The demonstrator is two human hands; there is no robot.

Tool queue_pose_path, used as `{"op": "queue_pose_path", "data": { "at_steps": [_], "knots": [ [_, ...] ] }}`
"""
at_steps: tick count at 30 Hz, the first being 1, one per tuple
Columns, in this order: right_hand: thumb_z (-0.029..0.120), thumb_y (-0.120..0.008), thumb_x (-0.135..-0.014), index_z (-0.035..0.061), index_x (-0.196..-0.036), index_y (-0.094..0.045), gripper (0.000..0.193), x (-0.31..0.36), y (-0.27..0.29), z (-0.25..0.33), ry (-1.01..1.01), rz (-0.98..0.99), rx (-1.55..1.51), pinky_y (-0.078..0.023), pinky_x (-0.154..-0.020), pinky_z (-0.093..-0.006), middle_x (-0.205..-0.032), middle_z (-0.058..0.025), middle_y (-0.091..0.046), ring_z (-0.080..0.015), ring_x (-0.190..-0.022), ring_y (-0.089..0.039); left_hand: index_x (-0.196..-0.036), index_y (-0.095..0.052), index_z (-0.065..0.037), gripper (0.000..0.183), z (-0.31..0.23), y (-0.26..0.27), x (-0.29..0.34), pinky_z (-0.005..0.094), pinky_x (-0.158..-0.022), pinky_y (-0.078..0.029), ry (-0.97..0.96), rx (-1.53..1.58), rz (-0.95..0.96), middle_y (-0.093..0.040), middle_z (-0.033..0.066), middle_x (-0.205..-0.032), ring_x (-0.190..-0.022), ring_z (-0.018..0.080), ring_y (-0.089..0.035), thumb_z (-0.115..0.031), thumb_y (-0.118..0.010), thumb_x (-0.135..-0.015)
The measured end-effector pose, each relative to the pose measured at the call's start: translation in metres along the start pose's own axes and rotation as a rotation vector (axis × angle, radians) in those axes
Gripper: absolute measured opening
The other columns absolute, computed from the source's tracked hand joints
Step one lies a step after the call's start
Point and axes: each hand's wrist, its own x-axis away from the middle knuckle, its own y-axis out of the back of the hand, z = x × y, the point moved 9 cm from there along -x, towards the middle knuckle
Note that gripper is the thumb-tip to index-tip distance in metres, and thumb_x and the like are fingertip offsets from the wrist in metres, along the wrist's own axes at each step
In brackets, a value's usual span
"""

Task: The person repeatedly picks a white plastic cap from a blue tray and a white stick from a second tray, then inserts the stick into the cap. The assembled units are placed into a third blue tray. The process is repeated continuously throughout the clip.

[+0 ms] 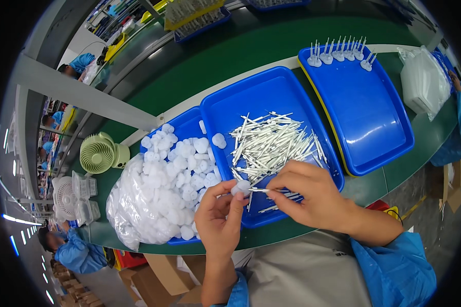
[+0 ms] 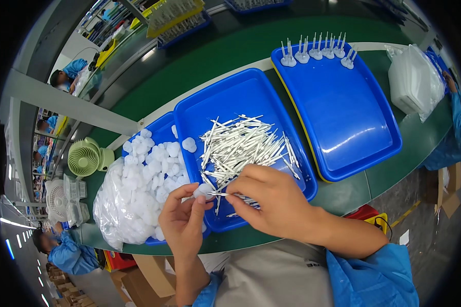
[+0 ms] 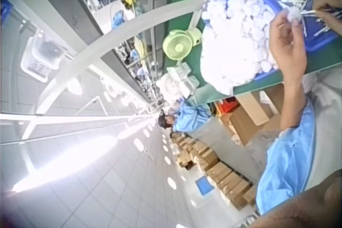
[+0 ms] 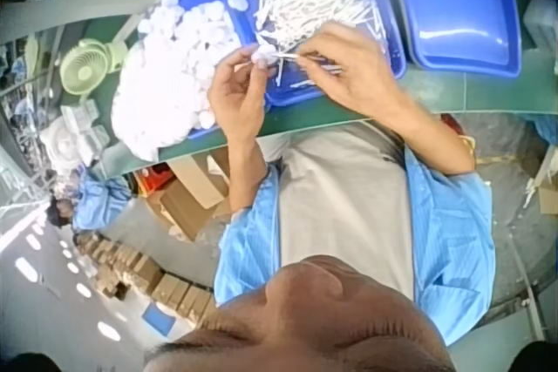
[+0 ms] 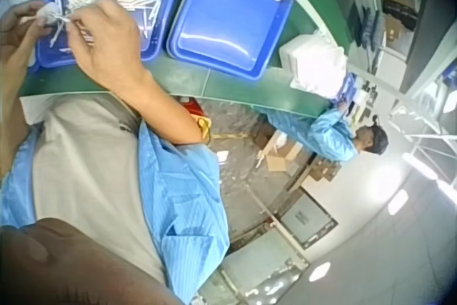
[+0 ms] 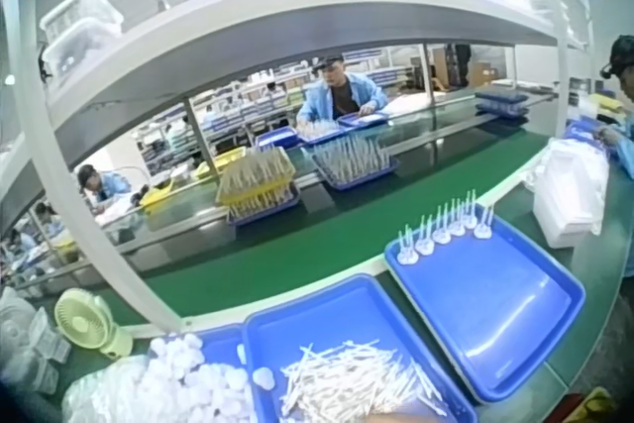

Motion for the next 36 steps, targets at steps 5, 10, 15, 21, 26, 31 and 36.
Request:
{"op": "queue_pose_path", "data": {
  "at_steps": [5,10,15,21,26,31,36],
  "knots": [
    [0.006,-0.08,-0.094,0.0045,-0.115,-0.078,0.021,0.002,-0.018,0.004,-0.011,0.062,0.006,-0.057,-0.068,-0.0435,-0.094,-0.0094,-0.07,-0.0294,-0.08,-0.072,-0.132,-0.066,0.007,0.022,0.001,-0.005,0.002,0.0312,-0.094,-0.067,0.006,0.125,0.003,-0.08,0.0191,-0.12,-0.107,0.0183,-0.08,0.0,-0.071,-0.111],
    [0.004,-0.078,-0.094,0.0039,-0.118,-0.077,0.024,0.004,-0.018,0.004,-0.038,0.117,-0.074,-0.056,-0.067,-0.0433,-0.092,-0.0092,-0.069,-0.0285,-0.079,-0.072,-0.128,-0.066,0.008,0.019,0.0,-0.004,0.001,0.0335,-0.096,-0.068,-0.004,0.17,0.006,-0.079,0.0195,-0.122,-0.111,0.0205,-0.08,-0.002,-0.071,-0.112],
    [0.005,-0.078,-0.095,0.0035,-0.116,-0.075,0.021,0.003,-0.014,0.009,-0.047,0.13,-0.112,-0.054,-0.063,-0.0432,-0.089,-0.0087,-0.068,-0.028,-0.075,-0.07,-0.128,-0.066,0.008,0.019,0.001,-0.002,0.002,0.0342,-0.096,-0.068,0.003,0.2,0.0,-0.079,0.0192,-0.122,-0.112,0.0217,-0.08,-0.003,-0.071,-0.112],
    [0.007,-0.079,-0.095,0.0037,-0.113,-0.074,0.019,0.005,-0.019,-0.001,-0.14,0.142,-0.119,-0.052,-0.061,-0.0419,-0.085,-0.0084,-0.067,-0.0273,-0.072,-0.068,-0.129,-0.066,0.007,0.021,0.0,-0.002,0.004,0.0282,-0.094,-0.063,-0.031,0.199,0.029,-0.08,0.0182,-0.122,-0.11,0.0184,-0.078,0.004,-0.072,-0.11],
    [0.006,-0.08,-0.096,0.0032,-0.117,-0.075,0.021,0.005,-0.019,0.001,-0.147,0.117,-0.191,-0.051,-0.058,-0.0386,-0.084,-0.0075,-0.067,-0.0227,-0.067,-0.066,-0.129,-0.067,0.006,0.023,0.0,0.003,0.003,0.0285,-0.094,-0.061,-0.097,0.142,0.025,-0.079,0.0169,-0.123,-0.111,0.0196,-0.077,0.008,-0.072,-0.108],
    [0.002,-0.082,-0.094,0.0034,-0.117,-0.077,0.024,0.007,-0.021,-0.001,-0.156,0.094,-0.225,-0.047,-0.055,-0.0327,-0.081,-0.0054,-0.067,-0.0156,-0.062,-0.062,-0.131,-0.066,0.006,0.026,0.006,0.005,0.005,0.0256,-0.092,-0.061,-0.031,0.204,0.02,-0.08,0.0182,-0.123,-0.109,0.0164,-0.077,0.01,-0.073,-0.106],
    [0.0,-0.082,-0.093,0.0044,-0.118,-0.078,0.026,0.011,-0.022,-0.003,-0.152,0.028,-0.214,-0.047,-0.054,-0.0323,-0.079,-0.0045,-0.069,-0.014,-0.06,-0.062,-0.13,-0.065,0.006,0.026,0.004,0.0,0.005,0.0271,-0.096,-0.063,-0.01,0.244,0.036,-0.08,0.0221,-0.126,-0.114,0.0193,-0.079,0.01,-0.073,-0.106]
  ]
}}
